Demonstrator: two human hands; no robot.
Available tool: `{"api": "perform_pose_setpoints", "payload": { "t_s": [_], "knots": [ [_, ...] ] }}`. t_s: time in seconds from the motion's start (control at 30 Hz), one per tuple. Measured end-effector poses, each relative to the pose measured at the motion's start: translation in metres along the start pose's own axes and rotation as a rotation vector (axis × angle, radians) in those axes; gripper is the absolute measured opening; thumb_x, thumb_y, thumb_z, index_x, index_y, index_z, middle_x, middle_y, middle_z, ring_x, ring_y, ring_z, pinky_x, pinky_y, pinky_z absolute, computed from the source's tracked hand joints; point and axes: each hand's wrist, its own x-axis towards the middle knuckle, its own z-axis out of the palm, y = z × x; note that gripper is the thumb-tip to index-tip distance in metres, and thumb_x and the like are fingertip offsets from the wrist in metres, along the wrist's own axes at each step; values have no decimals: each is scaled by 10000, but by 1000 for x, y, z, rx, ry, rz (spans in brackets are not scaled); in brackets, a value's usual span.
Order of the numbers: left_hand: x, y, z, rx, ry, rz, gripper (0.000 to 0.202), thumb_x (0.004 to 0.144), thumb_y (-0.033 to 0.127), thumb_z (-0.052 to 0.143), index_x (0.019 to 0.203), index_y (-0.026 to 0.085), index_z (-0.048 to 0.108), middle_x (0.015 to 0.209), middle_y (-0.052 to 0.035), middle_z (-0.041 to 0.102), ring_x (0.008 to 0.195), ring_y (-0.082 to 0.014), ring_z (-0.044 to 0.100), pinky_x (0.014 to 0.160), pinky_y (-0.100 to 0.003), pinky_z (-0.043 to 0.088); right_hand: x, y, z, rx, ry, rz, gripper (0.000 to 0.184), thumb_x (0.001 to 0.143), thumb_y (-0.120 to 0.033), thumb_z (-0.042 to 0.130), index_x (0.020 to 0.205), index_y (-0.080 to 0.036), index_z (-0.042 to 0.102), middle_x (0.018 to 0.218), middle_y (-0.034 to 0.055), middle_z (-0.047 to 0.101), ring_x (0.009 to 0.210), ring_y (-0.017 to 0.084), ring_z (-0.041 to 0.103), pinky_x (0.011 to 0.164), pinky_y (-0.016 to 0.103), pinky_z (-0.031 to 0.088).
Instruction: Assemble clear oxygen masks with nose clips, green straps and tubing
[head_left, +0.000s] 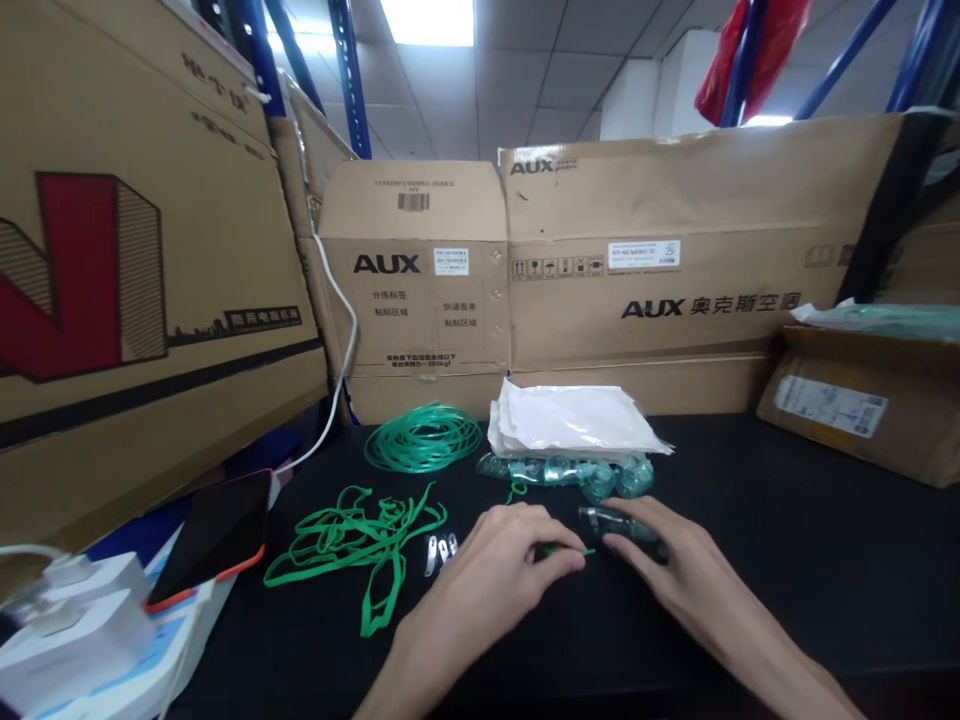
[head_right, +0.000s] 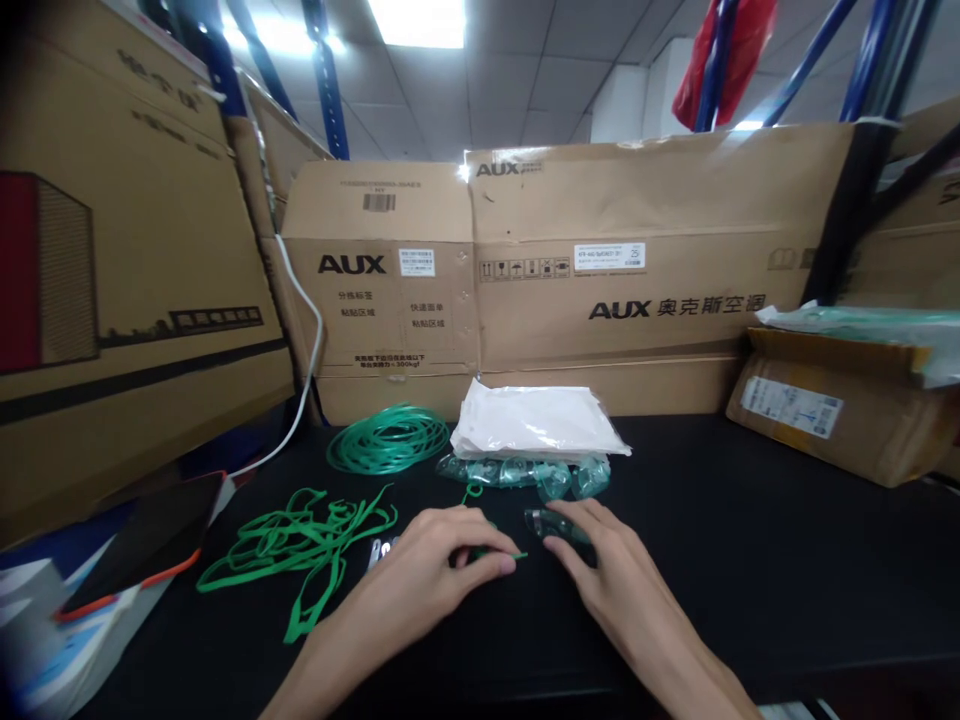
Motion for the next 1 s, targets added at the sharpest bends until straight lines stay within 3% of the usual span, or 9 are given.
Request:
{"api": "perform_pose_setpoints", "payload": {
  "t_s": [0.17,0.27,0.63,1.0],
  "knots": [
    [2,2,-6,-63,74,-39,145,970,330,685,998,295,823,915,38,760,738,-152,595,745,-253,437,-5,-25,-1,663,-35,396,515,872,-595,722,1249,-248,675,1167,80,761,1151,308,701,956,388,581],
    [3,2,-7,-62,84,-78,149,966,338,679,972,296,822,894,48,759,718,-152,574,716,-254,424,-10,-35,-1,897,-70,486,567,859,-581,750,1299,-244,631,1129,78,762,1096,296,717,934,383,584],
    [4,0,-4,-42,96,-35,155,979,316,668,955,290,819,904,57,770,744,-153,617,762,-246,435,-12,-43,-2,860,-79,456,538,837,-623,743,1207,-244,648,1135,85,746,1042,281,728,891,365,591],
    [3,0,-4,-8,75,-39,152,981,315,670,955,283,817,927,52,775,763,-156,633,788,-253,438,-14,-36,-2,916,-111,440,423,861,-532,778,1175,-271,668,1165,57,736,1097,245,707,918,308,554]
  ]
}}
